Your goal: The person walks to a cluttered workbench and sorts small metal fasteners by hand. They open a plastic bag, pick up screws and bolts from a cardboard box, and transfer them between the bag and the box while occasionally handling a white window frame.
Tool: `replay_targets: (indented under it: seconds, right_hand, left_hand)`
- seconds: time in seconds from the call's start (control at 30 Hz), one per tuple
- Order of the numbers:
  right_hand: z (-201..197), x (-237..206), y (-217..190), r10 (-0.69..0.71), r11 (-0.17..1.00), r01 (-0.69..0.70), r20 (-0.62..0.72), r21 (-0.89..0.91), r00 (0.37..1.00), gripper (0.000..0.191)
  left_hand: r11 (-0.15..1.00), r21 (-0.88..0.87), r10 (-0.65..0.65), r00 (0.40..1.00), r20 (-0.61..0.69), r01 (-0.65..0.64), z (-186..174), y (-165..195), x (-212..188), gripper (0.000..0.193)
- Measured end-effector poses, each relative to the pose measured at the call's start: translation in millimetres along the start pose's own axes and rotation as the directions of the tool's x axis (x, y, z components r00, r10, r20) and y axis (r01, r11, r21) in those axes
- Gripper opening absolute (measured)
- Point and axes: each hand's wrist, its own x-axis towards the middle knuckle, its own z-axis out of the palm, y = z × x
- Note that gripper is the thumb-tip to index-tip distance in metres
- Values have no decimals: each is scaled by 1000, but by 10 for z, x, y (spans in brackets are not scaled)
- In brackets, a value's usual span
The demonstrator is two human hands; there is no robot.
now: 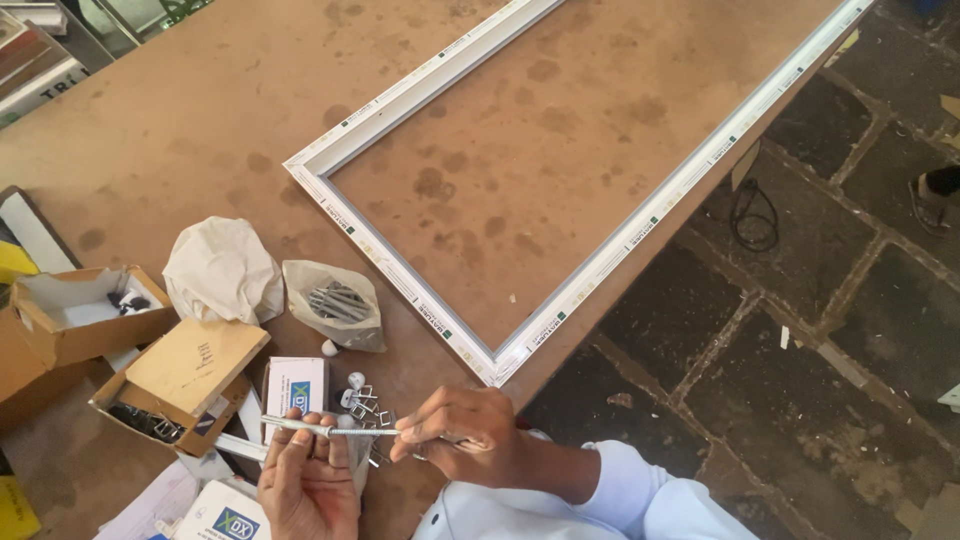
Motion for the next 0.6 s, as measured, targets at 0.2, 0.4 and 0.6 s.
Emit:
replay_targets:
  seconds: [0.2, 0.4, 0.6]
  right_hand:
    - [-24, 25, 23, -15, 1000, 16, -36, 18, 999, 29]
    - [-25, -13, 58, 3, 1000, -3, 12, 18, 1000, 20]
    - [-10, -129, 157, 476, 787, -464, 77, 407, 876, 16]
  left_hand:
    - [948, 235, 209, 977, 44, -213, 187, -62, -82, 22]
    - [928, 344, 131, 990, 61, -144, 293, -203, -184, 22]
    - [845, 502, 146, 983, 111, -182, 394, -138, -253, 12]
